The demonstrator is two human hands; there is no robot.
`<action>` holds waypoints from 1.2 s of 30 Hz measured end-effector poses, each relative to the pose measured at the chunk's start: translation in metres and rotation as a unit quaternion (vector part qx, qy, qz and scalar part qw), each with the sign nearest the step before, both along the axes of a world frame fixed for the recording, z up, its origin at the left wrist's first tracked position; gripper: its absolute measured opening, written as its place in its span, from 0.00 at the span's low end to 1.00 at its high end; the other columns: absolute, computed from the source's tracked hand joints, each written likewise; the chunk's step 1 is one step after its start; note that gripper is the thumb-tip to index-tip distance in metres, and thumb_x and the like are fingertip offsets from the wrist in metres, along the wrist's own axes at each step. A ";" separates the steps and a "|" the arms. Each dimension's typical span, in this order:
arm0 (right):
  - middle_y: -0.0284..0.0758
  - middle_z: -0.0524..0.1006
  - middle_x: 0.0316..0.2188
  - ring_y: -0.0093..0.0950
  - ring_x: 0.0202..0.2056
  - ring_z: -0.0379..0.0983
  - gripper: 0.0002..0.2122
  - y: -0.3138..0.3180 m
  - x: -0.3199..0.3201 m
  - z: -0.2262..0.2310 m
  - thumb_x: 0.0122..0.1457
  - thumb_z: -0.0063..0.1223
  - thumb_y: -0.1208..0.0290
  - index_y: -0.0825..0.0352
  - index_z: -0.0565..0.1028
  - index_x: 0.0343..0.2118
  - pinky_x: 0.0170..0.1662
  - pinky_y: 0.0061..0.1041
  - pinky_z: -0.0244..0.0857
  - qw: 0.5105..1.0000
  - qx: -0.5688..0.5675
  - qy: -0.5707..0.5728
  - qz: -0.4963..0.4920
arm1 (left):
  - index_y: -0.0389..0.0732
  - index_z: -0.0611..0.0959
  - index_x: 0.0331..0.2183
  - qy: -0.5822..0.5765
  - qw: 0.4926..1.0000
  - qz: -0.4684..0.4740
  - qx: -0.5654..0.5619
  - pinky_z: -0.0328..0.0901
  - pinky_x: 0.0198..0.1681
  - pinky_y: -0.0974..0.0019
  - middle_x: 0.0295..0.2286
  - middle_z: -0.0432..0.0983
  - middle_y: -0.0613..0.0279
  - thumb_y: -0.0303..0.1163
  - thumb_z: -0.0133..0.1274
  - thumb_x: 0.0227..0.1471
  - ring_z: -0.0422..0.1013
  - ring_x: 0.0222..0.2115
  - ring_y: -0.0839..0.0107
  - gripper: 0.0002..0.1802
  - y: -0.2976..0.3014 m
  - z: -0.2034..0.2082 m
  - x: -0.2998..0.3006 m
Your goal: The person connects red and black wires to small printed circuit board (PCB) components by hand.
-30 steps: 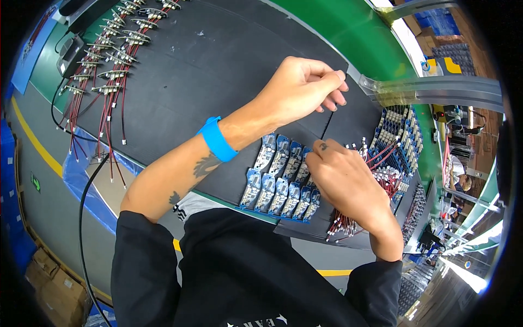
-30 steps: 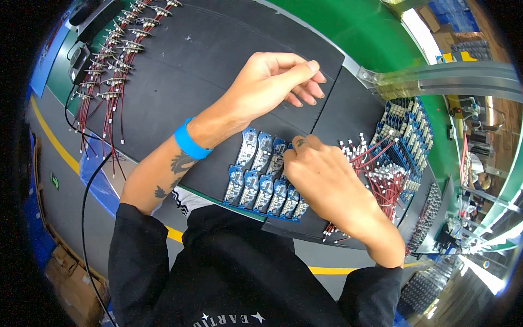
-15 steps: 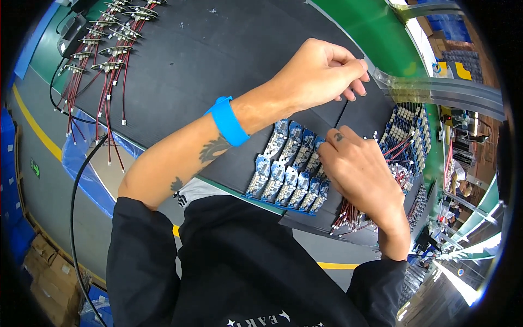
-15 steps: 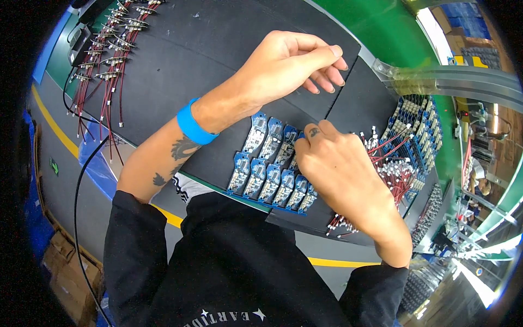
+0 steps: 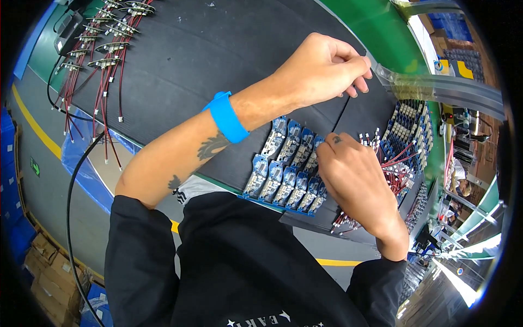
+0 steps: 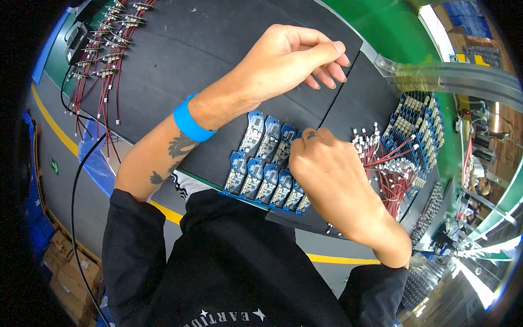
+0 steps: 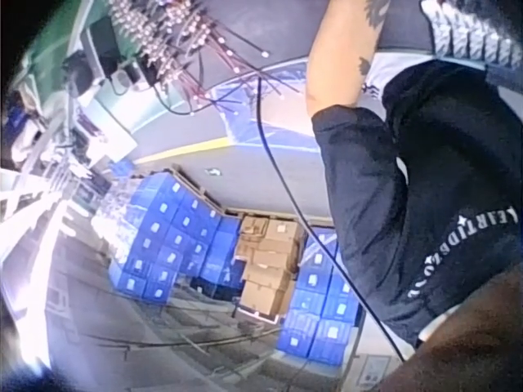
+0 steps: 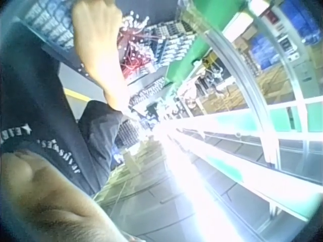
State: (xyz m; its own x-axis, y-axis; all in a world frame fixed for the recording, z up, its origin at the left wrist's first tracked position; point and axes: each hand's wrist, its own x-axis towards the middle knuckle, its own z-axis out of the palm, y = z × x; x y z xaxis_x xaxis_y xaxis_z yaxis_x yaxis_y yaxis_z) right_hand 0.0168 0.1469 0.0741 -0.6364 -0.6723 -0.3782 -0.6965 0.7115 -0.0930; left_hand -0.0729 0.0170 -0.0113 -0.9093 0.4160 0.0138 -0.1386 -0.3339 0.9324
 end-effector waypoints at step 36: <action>0.37 0.77 0.27 0.38 0.27 0.75 0.08 0.105 0.064 -0.030 0.50 0.64 0.69 0.67 0.77 0.28 0.32 0.35 0.69 0.939 -0.124 0.094 -0.307 | 0.35 0.84 0.37 -0.027 0.998 0.019 -0.048 0.71 0.34 0.72 0.30 0.82 0.58 0.41 0.51 0.63 0.78 0.31 0.73 0.18 -0.006 0.009 0.001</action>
State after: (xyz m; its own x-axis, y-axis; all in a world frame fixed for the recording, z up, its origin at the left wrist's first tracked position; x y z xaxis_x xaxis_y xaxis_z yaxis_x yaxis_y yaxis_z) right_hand 0.0804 0.2515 0.0436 -0.9727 -0.2093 -0.1002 -0.1826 0.9568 -0.2261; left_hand -0.0722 0.0109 -0.0027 -0.9229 0.3778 -0.0743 -0.1786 -0.2493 0.9518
